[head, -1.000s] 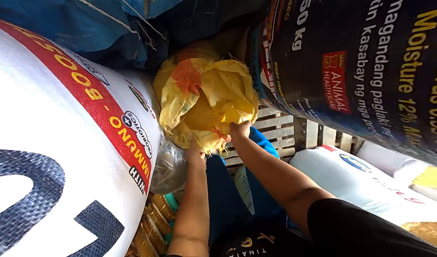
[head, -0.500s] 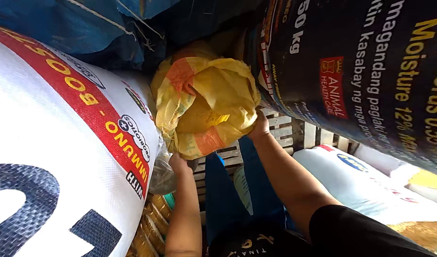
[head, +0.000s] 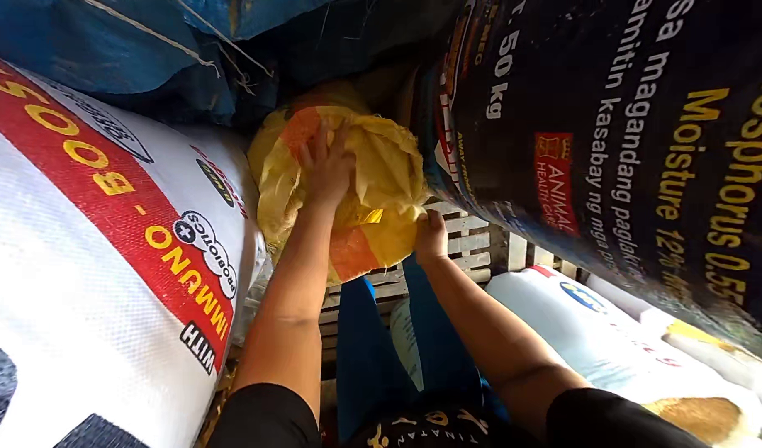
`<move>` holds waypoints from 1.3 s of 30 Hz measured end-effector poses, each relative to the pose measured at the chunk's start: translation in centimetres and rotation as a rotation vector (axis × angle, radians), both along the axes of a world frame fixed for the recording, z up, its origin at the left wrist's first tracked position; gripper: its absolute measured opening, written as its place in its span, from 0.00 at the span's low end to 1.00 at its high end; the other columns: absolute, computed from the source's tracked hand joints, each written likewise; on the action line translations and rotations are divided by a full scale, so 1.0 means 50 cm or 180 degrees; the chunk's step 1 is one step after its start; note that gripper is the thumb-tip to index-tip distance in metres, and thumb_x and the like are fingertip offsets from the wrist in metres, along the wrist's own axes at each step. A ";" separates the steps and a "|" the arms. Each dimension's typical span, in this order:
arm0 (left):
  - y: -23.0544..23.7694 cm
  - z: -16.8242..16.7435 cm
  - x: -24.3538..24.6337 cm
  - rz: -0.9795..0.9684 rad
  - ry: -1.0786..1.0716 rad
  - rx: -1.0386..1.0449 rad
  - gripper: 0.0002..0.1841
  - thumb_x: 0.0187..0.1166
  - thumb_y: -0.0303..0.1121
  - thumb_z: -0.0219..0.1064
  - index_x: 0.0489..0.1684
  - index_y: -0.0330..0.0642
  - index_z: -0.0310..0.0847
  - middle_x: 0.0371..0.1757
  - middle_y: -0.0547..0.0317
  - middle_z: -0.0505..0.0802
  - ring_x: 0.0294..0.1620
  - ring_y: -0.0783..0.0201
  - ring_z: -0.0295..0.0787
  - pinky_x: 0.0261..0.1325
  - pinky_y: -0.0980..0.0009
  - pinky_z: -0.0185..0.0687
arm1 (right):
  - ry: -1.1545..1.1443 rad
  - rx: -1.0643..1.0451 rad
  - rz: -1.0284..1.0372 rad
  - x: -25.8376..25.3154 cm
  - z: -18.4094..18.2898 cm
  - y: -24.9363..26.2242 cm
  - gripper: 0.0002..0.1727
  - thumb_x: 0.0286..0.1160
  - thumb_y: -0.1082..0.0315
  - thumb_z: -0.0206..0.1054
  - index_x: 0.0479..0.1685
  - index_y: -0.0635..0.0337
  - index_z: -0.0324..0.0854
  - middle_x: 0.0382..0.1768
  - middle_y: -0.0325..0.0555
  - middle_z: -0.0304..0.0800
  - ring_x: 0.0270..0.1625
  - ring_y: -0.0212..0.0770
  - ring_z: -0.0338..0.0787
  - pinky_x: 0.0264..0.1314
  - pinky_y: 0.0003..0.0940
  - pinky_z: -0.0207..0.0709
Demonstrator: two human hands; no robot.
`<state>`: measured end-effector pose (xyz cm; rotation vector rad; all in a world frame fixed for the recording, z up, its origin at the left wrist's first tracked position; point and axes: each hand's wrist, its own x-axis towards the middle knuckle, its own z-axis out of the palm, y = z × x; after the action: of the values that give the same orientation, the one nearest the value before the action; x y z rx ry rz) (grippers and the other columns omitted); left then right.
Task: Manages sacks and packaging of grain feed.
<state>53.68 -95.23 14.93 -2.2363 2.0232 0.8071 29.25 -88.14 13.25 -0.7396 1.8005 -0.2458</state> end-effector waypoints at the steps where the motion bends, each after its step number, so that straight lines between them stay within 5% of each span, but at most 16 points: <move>1: -0.036 0.005 0.021 -0.0084 0.0060 0.0012 0.12 0.84 0.28 0.62 0.56 0.45 0.92 0.87 0.53 0.76 0.95 0.35 0.47 0.86 0.19 0.29 | -0.0367 0.0078 -0.0577 -0.019 -0.020 0.000 0.20 0.96 0.60 0.45 0.72 0.62 0.72 0.57 0.53 0.86 0.57 0.44 0.89 0.61 0.48 0.84; 3: -0.098 0.025 0.052 -0.0190 0.0085 0.0416 0.16 0.90 0.38 0.59 0.60 0.37 0.87 0.67 0.41 0.90 0.80 0.35 0.76 0.85 0.25 0.49 | -0.0759 0.0238 -0.1258 -0.058 -0.054 -0.008 0.22 0.97 0.56 0.41 0.73 0.59 0.69 0.55 0.49 0.85 0.55 0.40 0.87 0.60 0.45 0.84; 5: -0.144 0.034 0.074 -0.0126 0.0349 0.1070 0.22 0.94 0.45 0.53 0.62 0.32 0.82 0.59 0.34 0.90 0.67 0.35 0.86 0.72 0.33 0.74 | -0.0144 0.0264 -0.0705 -0.065 -0.054 -0.030 0.21 0.97 0.59 0.45 0.70 0.64 0.74 0.56 0.54 0.84 0.57 0.43 0.86 0.62 0.46 0.81; 8: -0.173 0.017 0.106 0.0484 0.0684 0.1845 0.29 0.94 0.48 0.51 0.69 0.25 0.78 0.68 0.26 0.84 0.73 0.33 0.80 0.75 0.32 0.70 | 0.1040 0.0007 0.0639 -0.003 0.029 -0.060 0.23 0.92 0.59 0.54 0.75 0.66 0.75 0.73 0.69 0.78 0.78 0.66 0.77 0.79 0.67 0.67; 11: -0.183 0.003 0.115 0.0653 0.0689 0.2260 0.27 0.94 0.46 0.51 0.64 0.25 0.81 0.69 0.28 0.84 0.74 0.34 0.79 0.73 0.30 0.69 | 0.1115 -0.1158 0.1987 0.101 0.096 -0.032 0.34 0.79 0.53 0.67 0.79 0.66 0.74 0.83 0.73 0.65 0.85 0.75 0.64 0.83 0.73 0.58; 13: -0.188 0.000 0.106 0.0831 0.0965 0.2254 0.25 0.93 0.45 0.52 0.65 0.28 0.81 0.69 0.31 0.85 0.74 0.37 0.79 0.72 0.32 0.69 | 0.0793 -0.1879 0.2649 0.192 0.076 -0.044 0.41 0.70 0.50 0.75 0.83 0.63 0.72 0.87 0.74 0.58 0.88 0.75 0.59 0.85 0.73 0.56; 16: -0.194 0.018 0.089 0.1308 0.1480 0.2007 0.23 0.94 0.42 0.48 0.67 0.31 0.79 0.64 0.35 0.86 0.66 0.44 0.83 0.68 0.40 0.75 | 0.0571 -0.2415 0.2722 0.310 -0.022 -0.117 0.50 0.59 0.67 0.80 0.89 0.64 0.61 0.90 0.77 0.49 0.93 0.77 0.45 0.87 0.80 0.40; 19: -0.179 0.048 0.088 0.1786 0.1754 0.0942 0.21 0.92 0.39 0.51 0.74 0.35 0.73 0.69 0.39 0.85 0.70 0.50 0.82 0.71 0.48 0.78 | 0.0504 -0.3223 0.2311 0.360 -0.110 -0.216 0.37 0.63 0.77 0.70 0.81 0.66 0.73 0.86 0.63 0.68 0.91 0.75 0.54 0.80 0.87 0.41; 21: -0.137 0.092 0.081 0.1599 0.1082 0.0009 0.21 0.86 0.38 0.58 0.75 0.42 0.78 0.82 0.43 0.76 0.84 0.49 0.70 0.82 0.51 0.70 | -0.0034 -0.2758 0.2484 0.371 -0.110 -0.290 0.24 0.76 0.74 0.63 0.74 0.61 0.82 0.80 0.51 0.80 0.93 0.67 0.54 0.86 0.82 0.29; 24: -0.033 0.110 0.040 0.1253 -0.0154 -0.0894 0.19 0.77 0.41 0.71 0.66 0.55 0.88 0.90 0.39 0.67 0.92 0.27 0.48 0.82 0.23 0.48 | -0.0688 -0.2306 0.2468 0.390 -0.103 -0.364 0.17 0.84 0.72 0.58 0.64 0.68 0.85 0.63 0.59 0.91 0.76 0.56 0.83 0.91 0.64 0.52; 26: 0.040 0.086 0.007 0.1391 -0.0713 -0.0480 0.29 0.72 0.50 0.75 0.77 0.67 0.80 0.95 0.41 0.56 0.93 0.22 0.36 0.78 0.14 0.37 | -0.0968 -0.1972 0.2442 0.401 -0.105 -0.395 0.17 0.88 0.67 0.54 0.61 0.68 0.84 0.56 0.59 0.92 0.64 0.49 0.91 0.76 0.49 0.77; 29: 0.107 0.016 0.026 0.1778 -0.0967 0.0107 0.37 0.73 0.45 0.76 0.87 0.57 0.71 0.95 0.30 0.47 0.93 0.20 0.32 0.80 0.15 0.33 | -0.1285 -0.1256 0.2650 0.415 -0.117 -0.437 0.19 0.92 0.63 0.53 0.60 0.67 0.85 0.57 0.57 0.91 0.61 0.46 0.90 0.71 0.48 0.80; 31: 0.122 -0.026 0.071 0.2203 -0.1042 0.0333 0.30 0.78 0.37 0.69 0.84 0.49 0.74 0.93 0.29 0.56 0.92 0.29 0.52 0.87 0.31 0.50 | -0.1505 -0.0786 0.2943 0.426 -0.151 -0.466 0.18 0.90 0.65 0.55 0.59 0.69 0.85 0.57 0.59 0.90 0.62 0.49 0.88 0.70 0.51 0.78; 33: 0.123 -0.056 0.119 0.2947 -0.0509 0.0401 0.23 0.84 0.30 0.61 0.79 0.47 0.78 0.71 0.37 0.87 0.69 0.40 0.87 0.68 0.41 0.83 | -0.1904 -0.0229 0.2390 0.431 -0.157 -0.483 0.13 0.79 0.67 0.62 0.54 0.65 0.85 0.50 0.48 0.90 0.52 0.36 0.89 0.59 0.37 0.83; 35: 0.126 -0.078 0.148 0.4146 0.0815 0.0352 0.18 0.89 0.31 0.52 0.71 0.38 0.81 0.60 0.36 0.90 0.60 0.44 0.90 0.63 0.45 0.85 | -0.1641 -0.0104 0.1606 0.421 -0.146 -0.505 0.06 0.70 0.69 0.64 0.41 0.60 0.82 0.37 0.41 0.86 0.39 0.32 0.86 0.43 0.34 0.84; 39: 0.148 -0.096 0.138 0.5919 0.3768 -0.0637 0.13 0.87 0.34 0.46 0.45 0.42 0.78 0.36 0.55 0.89 0.36 0.62 0.88 0.38 0.60 0.87 | 0.0109 -0.1006 0.1599 0.416 -0.158 -0.523 0.21 0.81 0.57 0.62 0.61 0.62 0.85 0.59 0.58 0.90 0.65 0.54 0.88 0.69 0.59 0.78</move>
<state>60.59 -87.82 10.11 -3.5671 -1.1586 2.1533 50.03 -114.29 5.36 -1.3972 1.5621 -0.1825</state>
